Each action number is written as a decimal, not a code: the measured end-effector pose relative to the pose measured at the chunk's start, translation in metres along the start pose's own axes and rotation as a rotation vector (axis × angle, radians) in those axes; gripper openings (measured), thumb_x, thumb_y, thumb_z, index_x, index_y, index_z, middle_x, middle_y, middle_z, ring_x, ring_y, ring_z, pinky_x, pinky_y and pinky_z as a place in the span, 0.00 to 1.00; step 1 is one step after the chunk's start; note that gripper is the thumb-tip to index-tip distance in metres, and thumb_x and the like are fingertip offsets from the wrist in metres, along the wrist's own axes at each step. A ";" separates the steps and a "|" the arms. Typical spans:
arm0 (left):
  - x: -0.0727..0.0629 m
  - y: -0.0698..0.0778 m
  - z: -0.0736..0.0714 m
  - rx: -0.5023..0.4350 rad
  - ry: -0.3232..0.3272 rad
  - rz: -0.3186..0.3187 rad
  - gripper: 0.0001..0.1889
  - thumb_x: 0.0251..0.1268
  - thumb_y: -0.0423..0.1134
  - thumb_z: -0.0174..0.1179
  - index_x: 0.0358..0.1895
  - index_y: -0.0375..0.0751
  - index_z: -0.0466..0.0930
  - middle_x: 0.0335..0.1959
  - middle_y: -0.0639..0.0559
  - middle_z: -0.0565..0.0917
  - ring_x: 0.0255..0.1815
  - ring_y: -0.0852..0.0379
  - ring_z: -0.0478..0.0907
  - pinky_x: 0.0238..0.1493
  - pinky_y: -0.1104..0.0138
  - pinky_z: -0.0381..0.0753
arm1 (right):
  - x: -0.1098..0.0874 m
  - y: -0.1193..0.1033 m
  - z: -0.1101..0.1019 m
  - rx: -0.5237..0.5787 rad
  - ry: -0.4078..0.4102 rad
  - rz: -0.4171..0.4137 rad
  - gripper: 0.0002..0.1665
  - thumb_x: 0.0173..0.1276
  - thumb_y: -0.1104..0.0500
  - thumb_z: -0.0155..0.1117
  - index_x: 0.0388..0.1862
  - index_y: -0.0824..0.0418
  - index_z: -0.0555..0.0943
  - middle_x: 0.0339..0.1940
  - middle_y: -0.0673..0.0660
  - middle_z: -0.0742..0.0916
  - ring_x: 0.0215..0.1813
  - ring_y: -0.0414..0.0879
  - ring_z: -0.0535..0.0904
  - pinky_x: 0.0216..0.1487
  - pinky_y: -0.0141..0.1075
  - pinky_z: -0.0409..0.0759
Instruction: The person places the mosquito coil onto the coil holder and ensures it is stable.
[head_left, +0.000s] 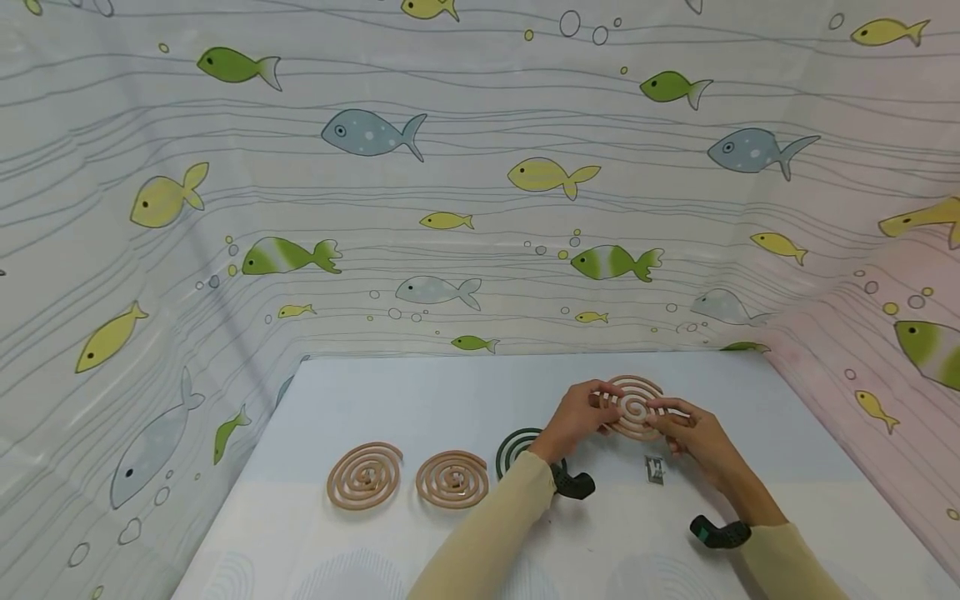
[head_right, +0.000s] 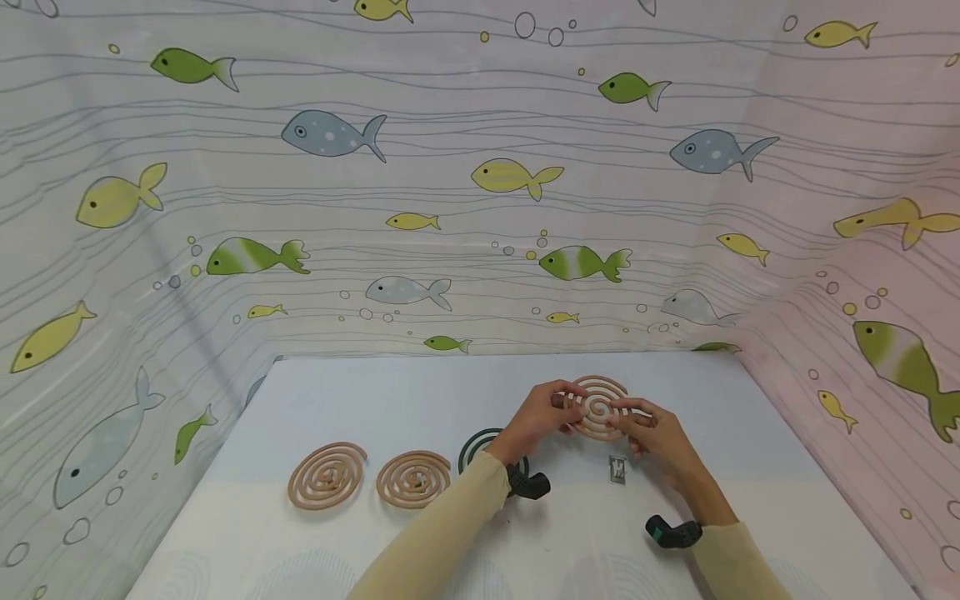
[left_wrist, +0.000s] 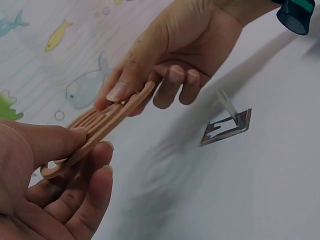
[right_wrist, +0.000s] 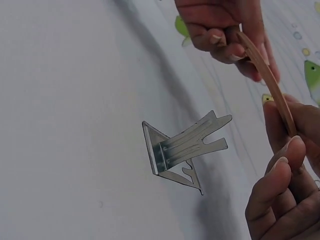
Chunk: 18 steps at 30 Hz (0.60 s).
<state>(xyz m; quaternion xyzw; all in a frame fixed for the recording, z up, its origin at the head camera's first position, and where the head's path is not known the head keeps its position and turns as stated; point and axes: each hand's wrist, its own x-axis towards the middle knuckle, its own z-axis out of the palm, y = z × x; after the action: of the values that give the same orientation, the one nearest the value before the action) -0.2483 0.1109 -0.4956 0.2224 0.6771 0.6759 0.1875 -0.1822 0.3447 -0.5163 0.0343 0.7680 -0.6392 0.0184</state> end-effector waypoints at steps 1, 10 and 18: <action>-0.001 0.001 0.000 0.001 0.000 0.002 0.14 0.69 0.28 0.66 0.55 0.39 0.83 0.29 0.51 0.81 0.29 0.57 0.79 0.43 0.48 0.85 | -0.001 0.000 0.001 -0.005 0.008 0.002 0.32 0.72 0.48 0.71 0.68 0.60 0.75 0.42 0.52 0.90 0.27 0.40 0.71 0.29 0.36 0.76; -0.007 0.004 0.005 0.013 0.003 -0.002 0.13 0.68 0.27 0.66 0.54 0.37 0.83 0.30 0.49 0.82 0.30 0.58 0.80 0.45 0.45 0.85 | -0.008 0.000 0.002 -0.019 0.019 -0.011 0.29 0.72 0.48 0.71 0.65 0.61 0.77 0.36 0.50 0.88 0.27 0.41 0.72 0.29 0.38 0.76; -0.014 0.005 0.007 0.021 0.000 -0.010 0.13 0.68 0.27 0.66 0.54 0.38 0.83 0.30 0.50 0.82 0.30 0.58 0.81 0.46 0.46 0.85 | -0.014 -0.001 0.004 -0.048 0.027 -0.052 0.30 0.72 0.48 0.70 0.66 0.62 0.76 0.34 0.50 0.85 0.27 0.42 0.72 0.27 0.40 0.75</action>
<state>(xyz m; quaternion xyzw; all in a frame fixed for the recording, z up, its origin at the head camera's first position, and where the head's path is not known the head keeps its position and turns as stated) -0.2327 0.1090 -0.4917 0.2210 0.6854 0.6677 0.1884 -0.1687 0.3406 -0.5149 0.0226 0.7838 -0.6205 -0.0080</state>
